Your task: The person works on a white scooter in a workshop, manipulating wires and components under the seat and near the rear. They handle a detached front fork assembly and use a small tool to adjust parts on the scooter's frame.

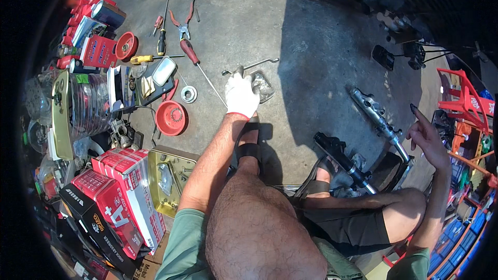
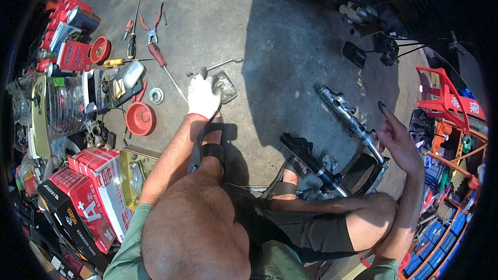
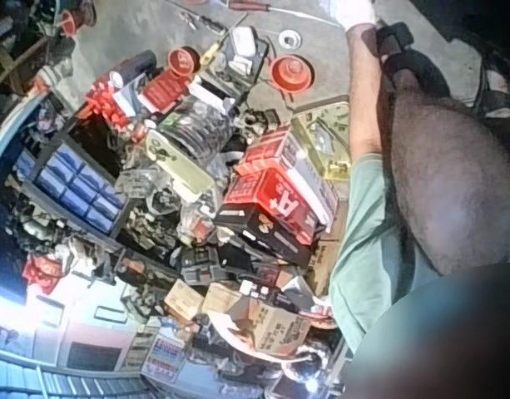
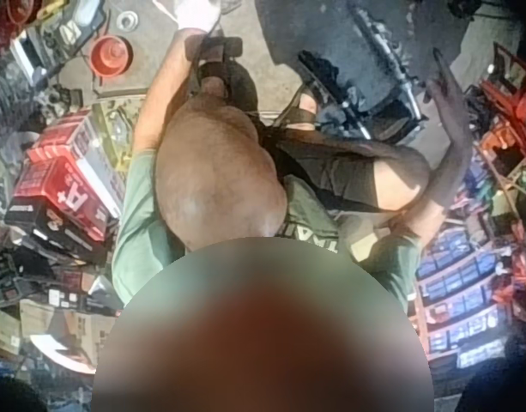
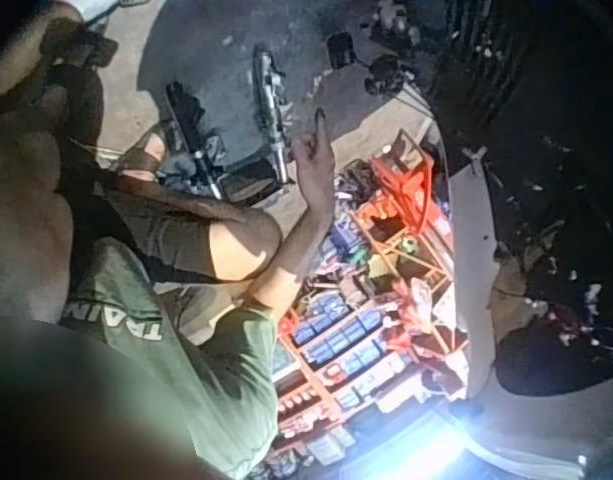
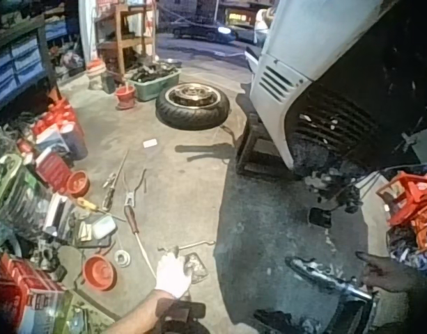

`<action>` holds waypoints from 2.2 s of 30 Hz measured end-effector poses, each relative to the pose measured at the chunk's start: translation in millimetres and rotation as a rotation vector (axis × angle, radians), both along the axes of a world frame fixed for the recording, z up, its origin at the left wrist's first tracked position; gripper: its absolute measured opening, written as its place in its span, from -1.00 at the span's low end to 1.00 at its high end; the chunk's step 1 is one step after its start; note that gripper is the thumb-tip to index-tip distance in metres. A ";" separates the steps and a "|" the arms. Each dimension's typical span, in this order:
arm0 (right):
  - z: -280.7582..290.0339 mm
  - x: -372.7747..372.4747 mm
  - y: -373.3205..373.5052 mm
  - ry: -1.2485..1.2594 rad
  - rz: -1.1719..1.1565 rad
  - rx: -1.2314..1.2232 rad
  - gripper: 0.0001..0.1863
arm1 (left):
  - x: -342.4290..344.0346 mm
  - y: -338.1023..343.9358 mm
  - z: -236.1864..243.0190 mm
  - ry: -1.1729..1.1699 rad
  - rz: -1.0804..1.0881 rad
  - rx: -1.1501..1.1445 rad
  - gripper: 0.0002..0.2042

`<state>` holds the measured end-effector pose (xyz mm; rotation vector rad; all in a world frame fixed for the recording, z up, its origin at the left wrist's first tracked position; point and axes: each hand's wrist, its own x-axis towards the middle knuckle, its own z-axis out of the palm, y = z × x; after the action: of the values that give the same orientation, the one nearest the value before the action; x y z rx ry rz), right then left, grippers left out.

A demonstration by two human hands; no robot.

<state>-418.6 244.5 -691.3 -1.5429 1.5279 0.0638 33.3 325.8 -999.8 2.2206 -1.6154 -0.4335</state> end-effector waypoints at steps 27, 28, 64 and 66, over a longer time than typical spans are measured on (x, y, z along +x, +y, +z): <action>3.0 4.3 -0.7 0.019 -0.004 0.002 -0.25 | -2.9 -1.0 6.8 -0.191 -0.209 0.099 -0.60; 3.1 4.1 -0.7 0.013 0.000 0.001 -0.26 | -2.6 -1.1 6.4 -0.189 -0.209 0.106 -0.60; -3.2 -0.5 -3.6 -0.004 -0.006 0.008 -0.24 | -1.3 16.8 -4.9 0.128 0.087 0.008 -0.73; -0.1 7.9 -2.6 0.012 -0.017 0.009 -0.26 | -1.6 17.6 -4.2 0.131 0.080 -0.023 -0.74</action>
<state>-410.8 241.9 -691.5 -1.5245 1.5481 0.0696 31.7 343.5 -1004.0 2.1832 -1.4521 -0.5238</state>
